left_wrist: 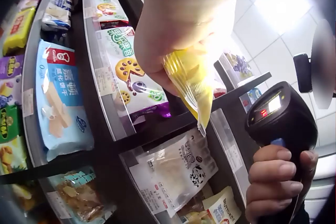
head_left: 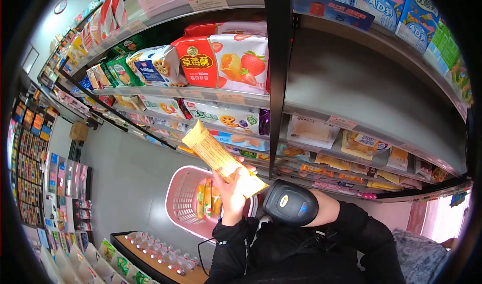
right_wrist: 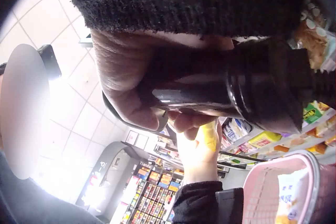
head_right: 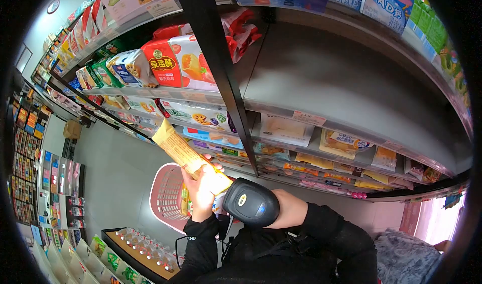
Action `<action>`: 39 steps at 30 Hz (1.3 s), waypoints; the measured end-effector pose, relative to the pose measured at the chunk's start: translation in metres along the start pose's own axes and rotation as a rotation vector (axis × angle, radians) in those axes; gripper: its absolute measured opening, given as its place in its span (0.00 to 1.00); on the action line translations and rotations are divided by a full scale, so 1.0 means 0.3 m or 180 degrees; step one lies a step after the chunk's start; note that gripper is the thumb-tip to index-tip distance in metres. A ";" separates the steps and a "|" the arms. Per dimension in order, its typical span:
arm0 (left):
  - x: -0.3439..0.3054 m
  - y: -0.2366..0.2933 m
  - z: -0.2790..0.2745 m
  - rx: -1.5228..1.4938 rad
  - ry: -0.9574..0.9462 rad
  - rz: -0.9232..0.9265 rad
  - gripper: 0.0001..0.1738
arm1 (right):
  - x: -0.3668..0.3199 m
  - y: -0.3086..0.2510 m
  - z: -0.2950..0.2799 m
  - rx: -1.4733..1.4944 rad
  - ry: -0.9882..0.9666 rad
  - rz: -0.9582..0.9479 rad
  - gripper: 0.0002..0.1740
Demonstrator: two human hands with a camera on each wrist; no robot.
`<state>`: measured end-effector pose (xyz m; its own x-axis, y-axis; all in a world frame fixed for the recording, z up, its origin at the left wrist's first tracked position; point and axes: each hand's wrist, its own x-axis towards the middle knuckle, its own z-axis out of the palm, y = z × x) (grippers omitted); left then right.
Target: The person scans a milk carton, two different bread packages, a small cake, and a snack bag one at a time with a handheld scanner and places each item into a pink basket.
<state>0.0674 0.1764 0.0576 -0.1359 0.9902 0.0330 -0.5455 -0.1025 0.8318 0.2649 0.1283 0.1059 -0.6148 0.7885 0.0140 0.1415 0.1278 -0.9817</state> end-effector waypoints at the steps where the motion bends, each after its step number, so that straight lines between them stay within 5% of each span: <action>1: -0.001 0.002 -0.001 0.0022 -0.0017 0.0134 0.24 | 0.001 0.001 0.002 -0.0018 -0.0027 0.0002 0.27; 18: -0.024 0.021 -0.054 0.0814 0.0044 0.1215 0.33 | 0.003 -0.034 0.045 -0.0416 0.0110 0.0071 0.26; 39: -0.066 0.039 0.011 0.0624 0.0062 0.1022 0.30 | -0.050 -0.038 0.031 -0.0065 0.0186 0.0030 0.27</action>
<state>0.0666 0.1560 0.0685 -0.2910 0.9084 0.3003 -0.3042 -0.3855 0.8711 0.2653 0.1093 0.1152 -0.5671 0.8235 0.0166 0.1631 0.1320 -0.9777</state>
